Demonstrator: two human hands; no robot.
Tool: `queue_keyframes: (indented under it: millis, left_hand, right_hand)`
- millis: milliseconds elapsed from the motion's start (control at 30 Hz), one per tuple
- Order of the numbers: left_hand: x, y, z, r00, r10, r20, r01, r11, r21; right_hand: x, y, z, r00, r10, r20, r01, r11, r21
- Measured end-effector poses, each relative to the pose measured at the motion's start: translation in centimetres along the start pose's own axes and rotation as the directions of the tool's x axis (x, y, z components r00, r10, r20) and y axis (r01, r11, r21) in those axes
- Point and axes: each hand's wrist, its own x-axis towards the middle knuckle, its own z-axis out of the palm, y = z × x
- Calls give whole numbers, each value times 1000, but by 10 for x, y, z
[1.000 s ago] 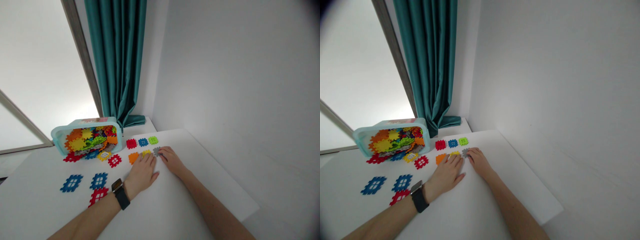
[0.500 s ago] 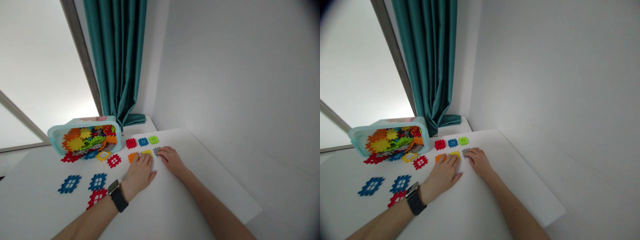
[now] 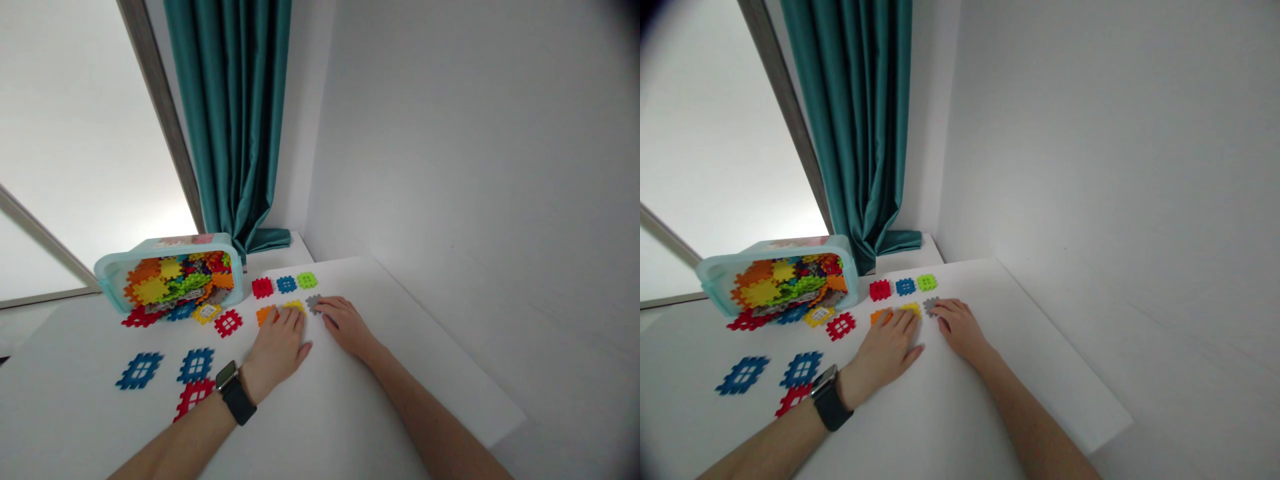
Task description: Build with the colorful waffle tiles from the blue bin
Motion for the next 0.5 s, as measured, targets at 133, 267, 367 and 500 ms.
queue_keyframes:
  millis: [133, 267, 367, 500]
  left_hand:
    - [1, -1, 0, 1000, 2, -10, -2, 1000, -10]
    - [1, -1, 0, 1000, 3, -19, -3, 1000, -15]
    - [1, -2, 0, 1000, 5, -27, -6, 1000, -21]
    - [1, -2, -1, 1000, 2, -24, -2, 1000, -31]
  right_hand:
    - [-1, -1, 1, 1000, -1, -11, 1, 1000, 2]
    - [-2, 1, 2, 1000, -7, -22, 7, 1000, 11]
    - [-2, 3, 3, 999, -18, -31, 19, 1000, 20]
    - [-3, 4, 4, 999, -22, -40, 23, 999, 27]
